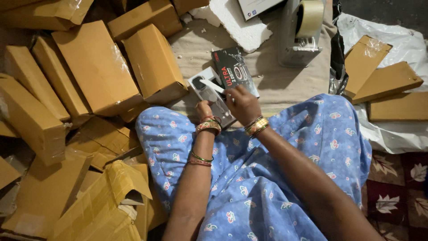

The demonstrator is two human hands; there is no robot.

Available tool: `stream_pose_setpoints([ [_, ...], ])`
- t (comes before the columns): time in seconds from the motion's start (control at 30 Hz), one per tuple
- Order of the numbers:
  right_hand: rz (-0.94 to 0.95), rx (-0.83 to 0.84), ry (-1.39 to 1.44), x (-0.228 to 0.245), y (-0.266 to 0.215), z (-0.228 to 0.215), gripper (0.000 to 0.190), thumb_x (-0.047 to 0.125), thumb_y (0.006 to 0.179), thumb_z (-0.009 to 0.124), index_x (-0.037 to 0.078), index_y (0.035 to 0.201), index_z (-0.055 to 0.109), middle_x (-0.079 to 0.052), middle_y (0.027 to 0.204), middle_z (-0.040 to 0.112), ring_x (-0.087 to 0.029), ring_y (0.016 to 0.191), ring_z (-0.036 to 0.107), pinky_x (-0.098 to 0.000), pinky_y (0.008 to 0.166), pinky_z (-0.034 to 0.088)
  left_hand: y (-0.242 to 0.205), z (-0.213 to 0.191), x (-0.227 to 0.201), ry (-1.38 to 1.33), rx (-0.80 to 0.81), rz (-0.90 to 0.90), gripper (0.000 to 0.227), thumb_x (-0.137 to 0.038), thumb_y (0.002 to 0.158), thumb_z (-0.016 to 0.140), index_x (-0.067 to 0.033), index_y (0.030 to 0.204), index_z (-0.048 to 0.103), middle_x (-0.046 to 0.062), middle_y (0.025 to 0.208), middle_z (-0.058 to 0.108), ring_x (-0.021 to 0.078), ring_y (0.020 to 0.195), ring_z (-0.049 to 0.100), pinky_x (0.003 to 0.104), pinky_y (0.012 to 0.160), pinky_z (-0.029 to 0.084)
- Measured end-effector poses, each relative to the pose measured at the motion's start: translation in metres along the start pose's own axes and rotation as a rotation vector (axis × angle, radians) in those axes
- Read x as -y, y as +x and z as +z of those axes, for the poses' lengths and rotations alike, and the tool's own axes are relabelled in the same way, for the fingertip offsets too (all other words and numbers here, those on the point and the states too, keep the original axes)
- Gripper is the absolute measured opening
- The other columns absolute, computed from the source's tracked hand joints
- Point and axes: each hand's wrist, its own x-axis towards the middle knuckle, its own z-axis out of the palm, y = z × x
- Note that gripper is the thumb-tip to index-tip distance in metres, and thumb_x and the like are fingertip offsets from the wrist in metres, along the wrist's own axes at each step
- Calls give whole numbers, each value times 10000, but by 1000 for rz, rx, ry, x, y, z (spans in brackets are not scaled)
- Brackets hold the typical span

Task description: The person packs smart watches into boxes. They place the watch and its accessories into a white foam insert, close the branded box, and seal it with clear tape. The process is repeated for multiple units.

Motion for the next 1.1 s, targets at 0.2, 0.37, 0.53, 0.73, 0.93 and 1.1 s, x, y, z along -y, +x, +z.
stream_pose_setpoints([
  [0.2, -149, 118, -148, 14, 0, -4, 358, 389, 858, 788, 125, 1094, 736, -106, 1049, 672, -287, 848, 688, -415, 696, 569, -9, 5, -12, -74, -23, -116, 228, -100, 652, 635, 82, 782, 592, 169, 799, 632, 332, 686, 591, 461, 695, 531],
  [0.37, -113, -174, -573, -2, 13, -14, 671, 538, 770, 773, 109, 1257, 602, -202, 1299, 579, -425, 1146, 605, -535, 923, 514, -22, 7, -23, 3, -124, -23, 281, -103, 604, 650, 108, 789, 637, 202, 818, 670, 329, 725, 587, 432, 743, 509],
  [0.53, 175, 81, -271, -26, 16, -14, 864, 603, 706, 783, 48, 1323, 543, -292, 1311, 506, -491, 1080, 574, -550, 900, 482, -20, 6, -22, 39, -93, 25, 270, -103, 589, 643, 113, 751, 649, 206, 798, 699, 337, 731, 619, 416, 755, 517],
  [0.73, 308, 62, -74, -51, 11, -5, 532, 559, 1013, 614, 133, 1333, 609, -176, 1312, 631, -427, 1173, 615, -540, 1024, 487, -11, 5, -19, 107, -81, -12, 262, -130, 606, 644, 97, 734, 666, 207, 803, 707, 336, 730, 633, 402, 753, 523],
  [0.93, 288, 109, -196, -51, 10, -5, 724, 555, 771, 776, 100, 1298, 577, -201, 1231, 610, -434, 1087, 599, -541, 923, 495, -17, 6, -23, 37, -83, -47, 264, -109, 597, 647, 106, 750, 649, 221, 817, 693, 349, 710, 626, 428, 711, 536],
  [1.1, 235, 83, -210, -48, 13, -7, 818, 508, 698, 835, 54, 1317, 553, -242, 1253, 596, -448, 1109, 586, -531, 933, 493, -24, 7, -34, 54, -73, -100, 285, -101, 606, 652, 115, 793, 650, 229, 835, 692, 357, 715, 637, 434, 713, 545],
])
